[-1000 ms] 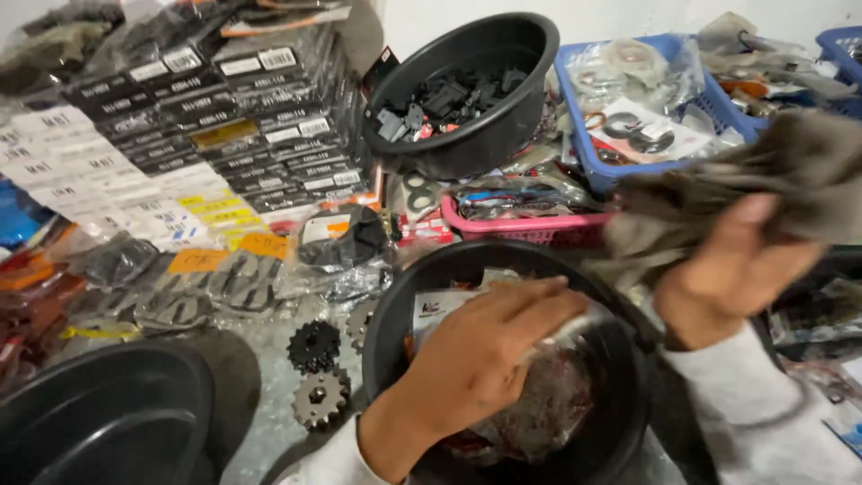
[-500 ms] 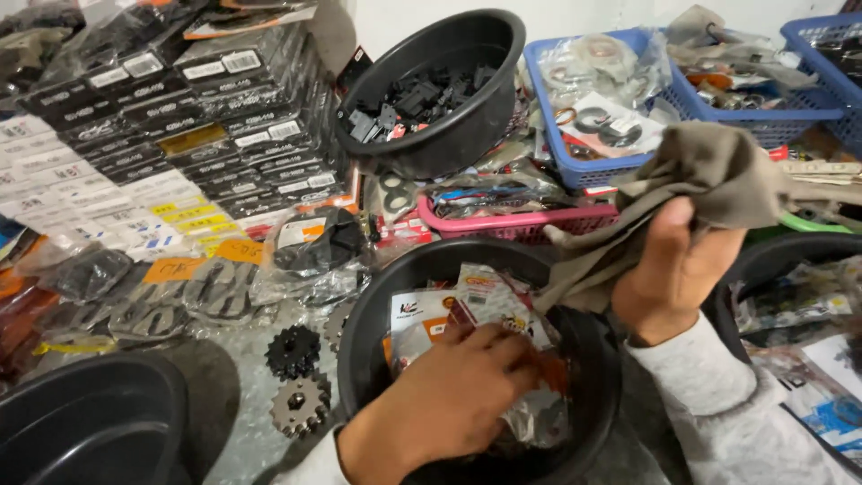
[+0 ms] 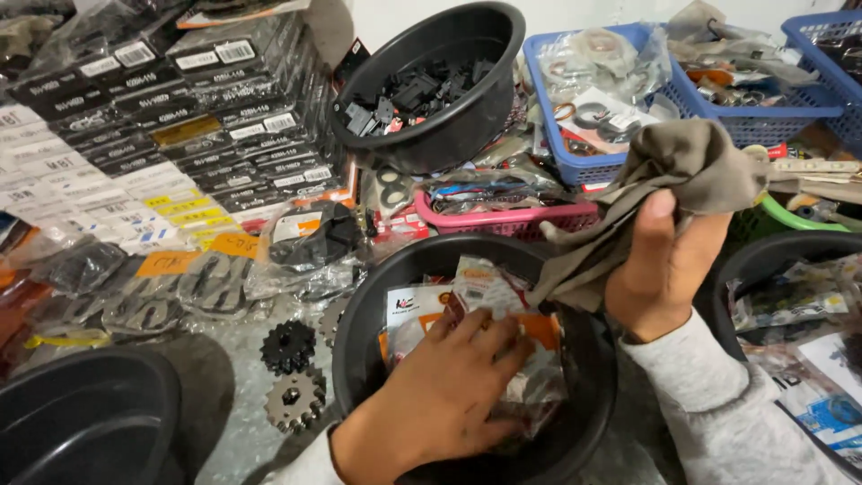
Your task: Wiping down packaged motorcycle parts with a cleaning cloth.
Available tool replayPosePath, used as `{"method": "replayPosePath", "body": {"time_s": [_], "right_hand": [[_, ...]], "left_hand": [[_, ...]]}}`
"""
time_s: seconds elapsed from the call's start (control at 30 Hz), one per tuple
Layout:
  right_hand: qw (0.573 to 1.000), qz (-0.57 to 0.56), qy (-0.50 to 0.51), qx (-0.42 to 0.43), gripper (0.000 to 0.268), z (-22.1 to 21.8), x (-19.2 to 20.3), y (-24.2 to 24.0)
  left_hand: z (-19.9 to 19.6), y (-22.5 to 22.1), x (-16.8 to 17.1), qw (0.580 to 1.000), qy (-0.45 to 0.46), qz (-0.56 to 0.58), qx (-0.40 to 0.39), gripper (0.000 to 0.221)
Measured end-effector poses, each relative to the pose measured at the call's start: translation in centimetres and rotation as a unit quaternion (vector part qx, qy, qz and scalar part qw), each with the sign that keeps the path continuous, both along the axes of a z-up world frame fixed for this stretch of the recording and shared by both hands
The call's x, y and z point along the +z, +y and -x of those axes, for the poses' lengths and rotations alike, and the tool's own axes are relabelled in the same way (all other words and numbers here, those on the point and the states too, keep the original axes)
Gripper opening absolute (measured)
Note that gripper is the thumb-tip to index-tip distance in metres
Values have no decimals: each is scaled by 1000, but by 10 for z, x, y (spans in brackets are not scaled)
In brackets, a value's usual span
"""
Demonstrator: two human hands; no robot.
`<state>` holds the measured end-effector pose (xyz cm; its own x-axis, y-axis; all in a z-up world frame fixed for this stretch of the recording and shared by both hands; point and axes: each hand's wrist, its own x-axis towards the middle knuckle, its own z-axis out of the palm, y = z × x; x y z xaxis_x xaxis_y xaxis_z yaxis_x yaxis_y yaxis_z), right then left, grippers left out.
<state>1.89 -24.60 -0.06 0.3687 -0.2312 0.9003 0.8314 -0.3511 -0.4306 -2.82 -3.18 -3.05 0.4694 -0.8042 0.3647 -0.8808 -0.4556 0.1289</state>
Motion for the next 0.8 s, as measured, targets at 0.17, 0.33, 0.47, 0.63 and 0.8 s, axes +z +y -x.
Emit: {"method": "replayPosePath", "body": {"time_s": [0.17,0.33,0.47,0.63,0.8], "right_hand": [[999,14,21,45,38,2,12,4],[915,177,285,224,27,-9,-2,4],[836,540,95,-36,17,-9,-26,-6],[868,489,75,-25,28,-16,-39,-21],[896,434,-3,-90,26,-16,-55,-43]], "left_hand": [[0,-4,3,1000,6,-25,12,53],[0,-17,19,998,10,-22,-55,32],[4,-31,26,993,19,-10,-114,18],[-2,-43,27,995,-66,30,-75,35],[12,-93,35,986,-102,99,-93,39]]}}
